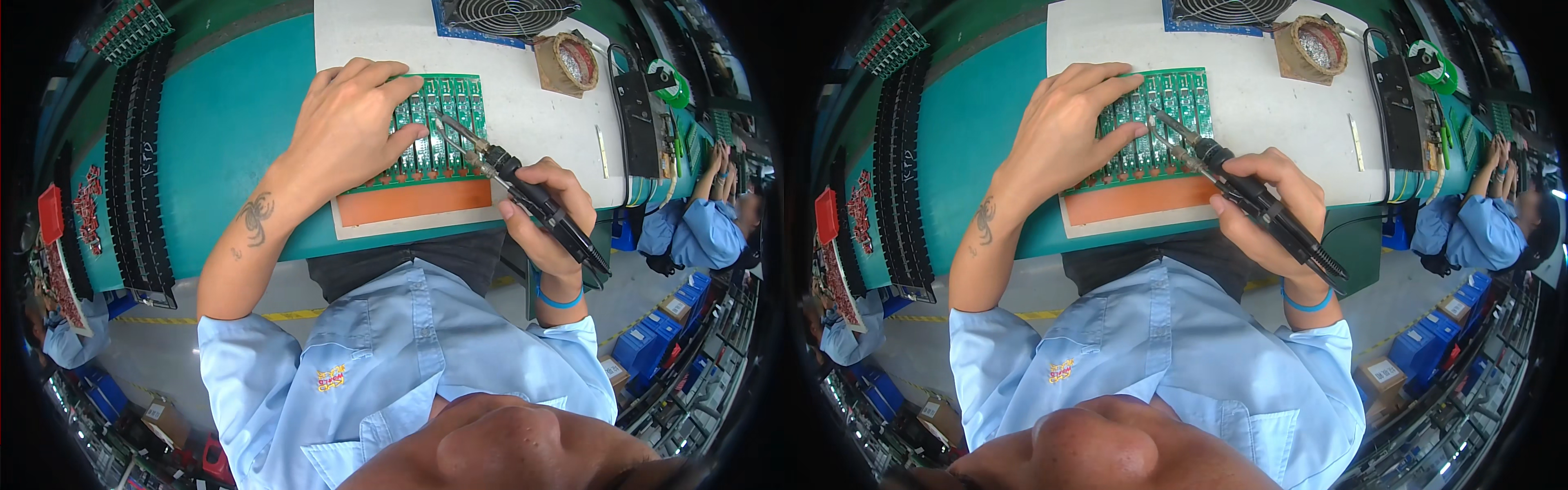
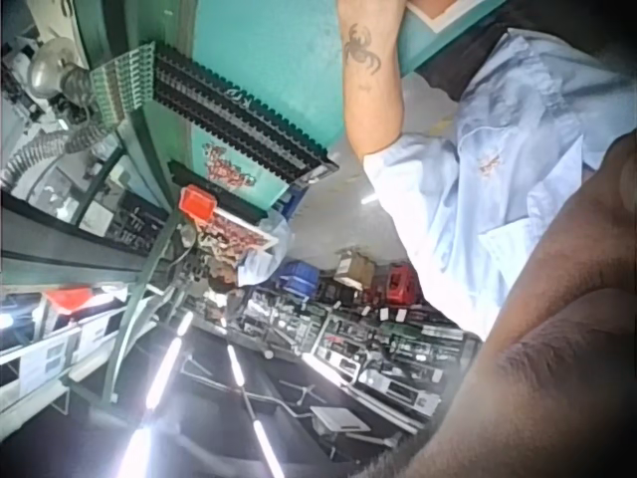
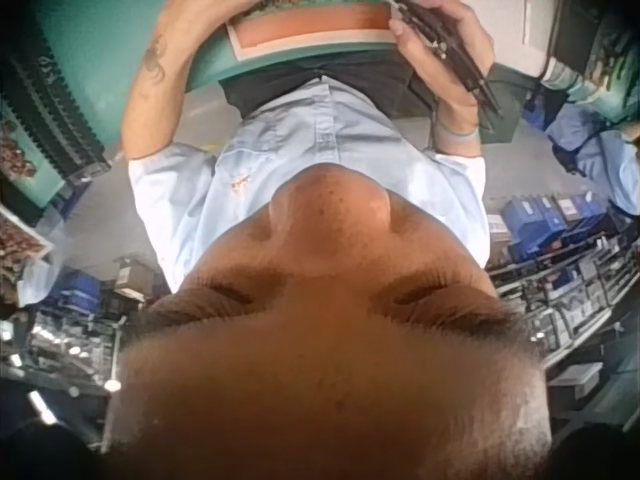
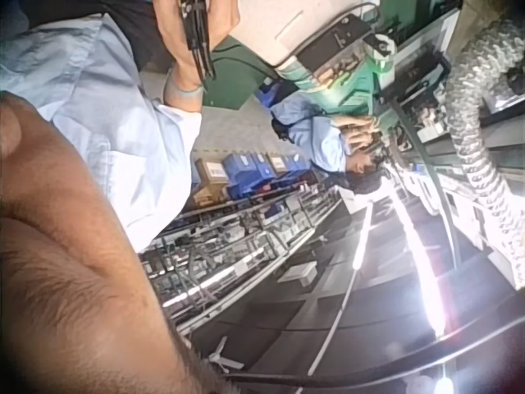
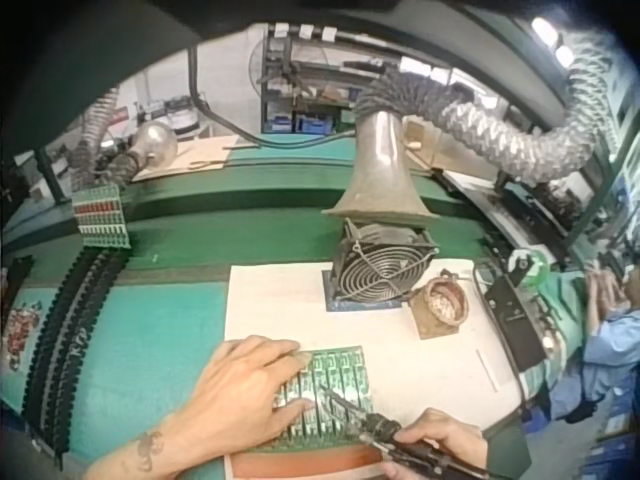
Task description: The person solders electronic components onto circuit board panels using a soldering iron, positions a new circuit board panel onto a fixture using a metal plate, solders the components across the board, and holds up the board panel with both hands.
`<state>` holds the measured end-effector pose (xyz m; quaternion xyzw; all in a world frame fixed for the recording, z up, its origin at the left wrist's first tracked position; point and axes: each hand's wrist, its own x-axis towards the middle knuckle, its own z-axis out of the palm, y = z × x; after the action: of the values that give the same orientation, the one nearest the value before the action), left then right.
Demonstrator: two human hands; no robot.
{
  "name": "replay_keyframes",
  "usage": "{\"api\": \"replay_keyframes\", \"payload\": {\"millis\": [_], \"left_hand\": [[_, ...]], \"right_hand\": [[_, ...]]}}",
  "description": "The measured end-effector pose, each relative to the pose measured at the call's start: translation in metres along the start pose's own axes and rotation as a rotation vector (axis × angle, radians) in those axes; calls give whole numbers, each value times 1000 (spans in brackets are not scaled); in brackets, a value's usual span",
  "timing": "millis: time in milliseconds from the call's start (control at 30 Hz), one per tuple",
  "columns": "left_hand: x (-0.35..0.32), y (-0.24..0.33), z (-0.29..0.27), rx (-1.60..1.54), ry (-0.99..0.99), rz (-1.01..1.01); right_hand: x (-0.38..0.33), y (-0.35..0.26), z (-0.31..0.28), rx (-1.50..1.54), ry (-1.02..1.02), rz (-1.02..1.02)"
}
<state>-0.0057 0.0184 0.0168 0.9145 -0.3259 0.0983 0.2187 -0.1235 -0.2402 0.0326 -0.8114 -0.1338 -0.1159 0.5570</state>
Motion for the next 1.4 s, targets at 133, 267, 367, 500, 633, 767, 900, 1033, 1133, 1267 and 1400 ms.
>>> {"api": "replay_keyframes", "payload": {"millis": [133, 267, 367, 500, 633, 767, 900, 1033, 1133, 1267, 1400], "left_hand": [[2, -2, 2, -11, 7, 11], [1, -2, 2, -16, 15, 12], [0, -1, 2, -22, 20, 14], [1, 1, -2, 0, -43, -14], [0, -1, 2, -15, -9, 0], [0, -2, 1, -18, -6, 13], [0, -1, -1, -21, -18, 10], [1, -1, 0, -33, -42, -16], [2, -2, -1, -34, -35, 6], [-1, -1, -4, -32, -21, 16], [-2, -3, -8, -28, -4, 21]], "right_hand": [[2, 3, 6, -8, -8, 18], [4, 7, 8, -30, -25, 22], [5, 8, 8, -54, -36, 22], [7, 6, 6, -68, -78, 4], [1, 1, 2, -24, -18, -6], [-1, 2, -5, -16, 99, -5], [5, 23, -21, -203, 350, 30], [26, 54, -21, -71, 664, 148], [14, 45, -23, -23, 628, 78], [-9, 17, -18, -39, 465, 35], [-6, 6, -6, 88, 175, -91]]}}
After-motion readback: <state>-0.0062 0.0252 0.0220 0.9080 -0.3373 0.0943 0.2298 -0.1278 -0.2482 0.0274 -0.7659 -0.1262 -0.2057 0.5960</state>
